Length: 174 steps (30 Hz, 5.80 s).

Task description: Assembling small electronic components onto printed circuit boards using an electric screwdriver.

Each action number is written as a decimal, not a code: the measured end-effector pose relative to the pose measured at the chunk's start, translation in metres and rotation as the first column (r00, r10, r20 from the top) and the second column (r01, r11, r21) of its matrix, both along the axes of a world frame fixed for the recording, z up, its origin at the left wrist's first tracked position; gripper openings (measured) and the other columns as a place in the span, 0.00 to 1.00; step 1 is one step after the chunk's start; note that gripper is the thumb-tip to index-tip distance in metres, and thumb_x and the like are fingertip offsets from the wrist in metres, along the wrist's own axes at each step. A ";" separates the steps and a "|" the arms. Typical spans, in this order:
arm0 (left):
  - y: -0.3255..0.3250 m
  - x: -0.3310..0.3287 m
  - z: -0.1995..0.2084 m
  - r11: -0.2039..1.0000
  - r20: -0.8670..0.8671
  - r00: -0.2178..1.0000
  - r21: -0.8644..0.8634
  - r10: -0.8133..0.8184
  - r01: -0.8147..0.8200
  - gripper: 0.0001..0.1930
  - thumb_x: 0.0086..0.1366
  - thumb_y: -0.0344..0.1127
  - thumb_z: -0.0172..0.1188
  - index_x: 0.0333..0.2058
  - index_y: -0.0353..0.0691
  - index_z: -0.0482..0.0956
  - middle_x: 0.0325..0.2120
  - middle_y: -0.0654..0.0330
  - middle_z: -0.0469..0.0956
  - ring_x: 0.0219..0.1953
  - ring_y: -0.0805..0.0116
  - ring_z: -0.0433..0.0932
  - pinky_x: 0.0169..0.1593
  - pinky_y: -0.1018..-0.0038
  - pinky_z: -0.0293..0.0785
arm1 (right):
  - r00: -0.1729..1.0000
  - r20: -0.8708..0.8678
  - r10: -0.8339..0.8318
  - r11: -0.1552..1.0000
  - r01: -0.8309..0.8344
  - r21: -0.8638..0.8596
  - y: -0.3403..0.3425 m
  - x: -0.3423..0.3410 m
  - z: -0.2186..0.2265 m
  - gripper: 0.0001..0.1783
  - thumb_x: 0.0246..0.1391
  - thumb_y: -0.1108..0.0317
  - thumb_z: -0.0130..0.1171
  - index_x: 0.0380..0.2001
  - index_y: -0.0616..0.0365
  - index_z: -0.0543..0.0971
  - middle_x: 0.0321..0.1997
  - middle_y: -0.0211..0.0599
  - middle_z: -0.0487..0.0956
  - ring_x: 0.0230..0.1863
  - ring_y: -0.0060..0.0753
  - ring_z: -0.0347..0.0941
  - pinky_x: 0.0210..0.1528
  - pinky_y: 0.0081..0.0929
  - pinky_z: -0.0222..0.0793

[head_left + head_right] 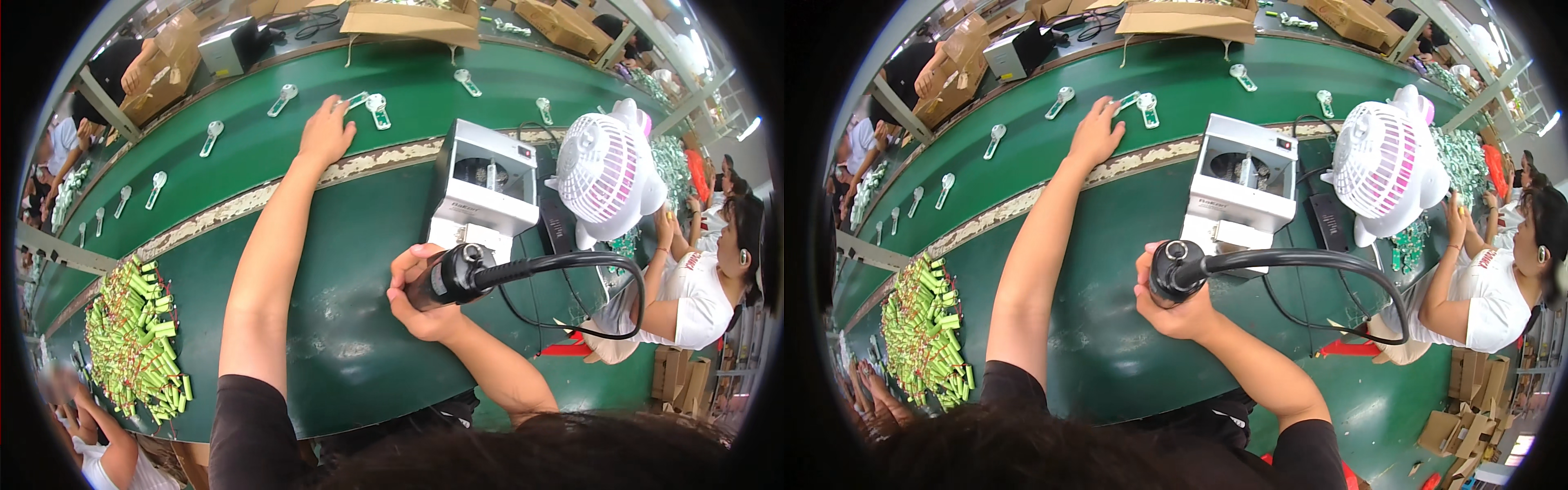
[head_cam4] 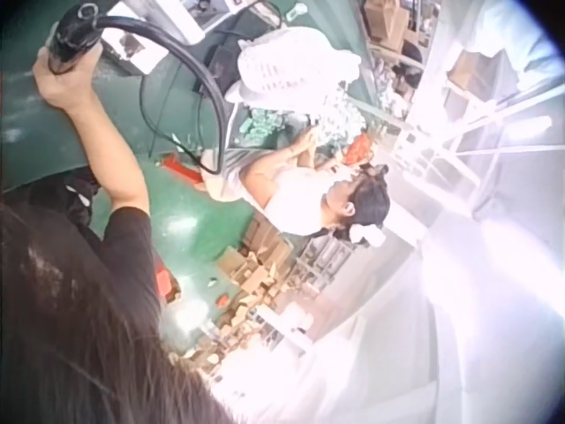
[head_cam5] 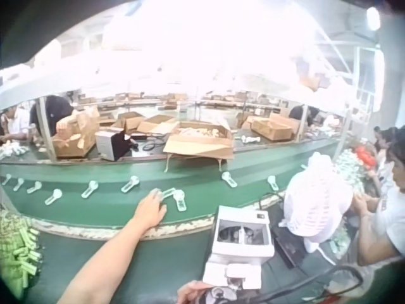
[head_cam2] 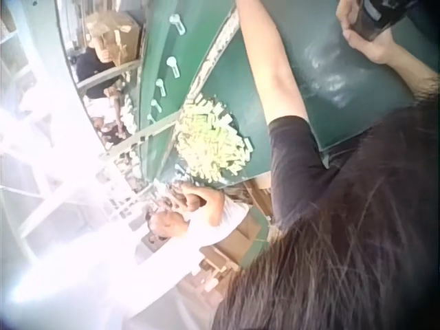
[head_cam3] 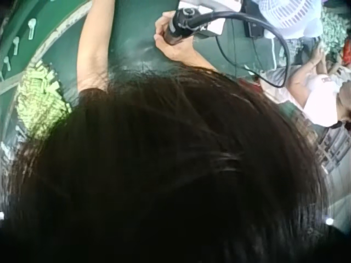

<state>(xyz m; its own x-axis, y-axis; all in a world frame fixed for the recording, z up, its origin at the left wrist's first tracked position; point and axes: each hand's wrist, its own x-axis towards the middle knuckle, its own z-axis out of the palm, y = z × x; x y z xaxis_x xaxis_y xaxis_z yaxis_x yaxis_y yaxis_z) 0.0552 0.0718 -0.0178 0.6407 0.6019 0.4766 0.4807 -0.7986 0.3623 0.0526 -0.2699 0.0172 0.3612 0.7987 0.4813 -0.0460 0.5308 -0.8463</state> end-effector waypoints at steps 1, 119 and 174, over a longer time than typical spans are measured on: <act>-0.005 0.002 0.005 0.999 0.003 1.000 -0.044 0.002 -0.002 0.19 0.64 0.36 0.61 0.53 0.41 0.75 0.57 0.50 0.71 0.54 0.44 0.75 0.56 0.56 0.74 | 1.000 -0.017 -0.005 1.000 0.004 -0.016 -0.002 0.002 -0.001 0.34 0.50 0.87 0.60 0.60 0.59 0.64 0.40 0.35 0.73 0.35 0.21 0.70 0.39 0.24 0.69; -0.233 -0.147 0.035 0.728 -0.017 0.755 -0.281 -0.655 0.625 0.12 0.48 0.38 0.73 0.33 0.44 0.85 0.59 0.48 0.60 0.61 0.42 0.59 0.65 0.45 0.60 | 0.912 0.275 0.305 0.952 -0.279 -0.130 0.004 0.024 0.028 0.24 0.41 0.88 0.54 0.41 0.55 0.62 0.34 0.43 0.72 0.29 0.24 0.67 0.32 0.23 0.66; -0.240 -0.155 0.048 0.789 0.098 0.795 -0.098 -0.598 0.606 0.16 0.49 0.30 0.72 0.40 0.39 0.85 0.50 0.53 0.75 0.49 0.50 0.74 0.50 0.60 0.76 | 0.978 -0.028 -0.209 0.977 0.210 0.048 -0.013 0.051 0.075 0.40 0.48 0.90 0.52 0.66 0.62 0.55 0.36 0.41 0.71 0.20 0.20 0.69 0.20 0.16 0.67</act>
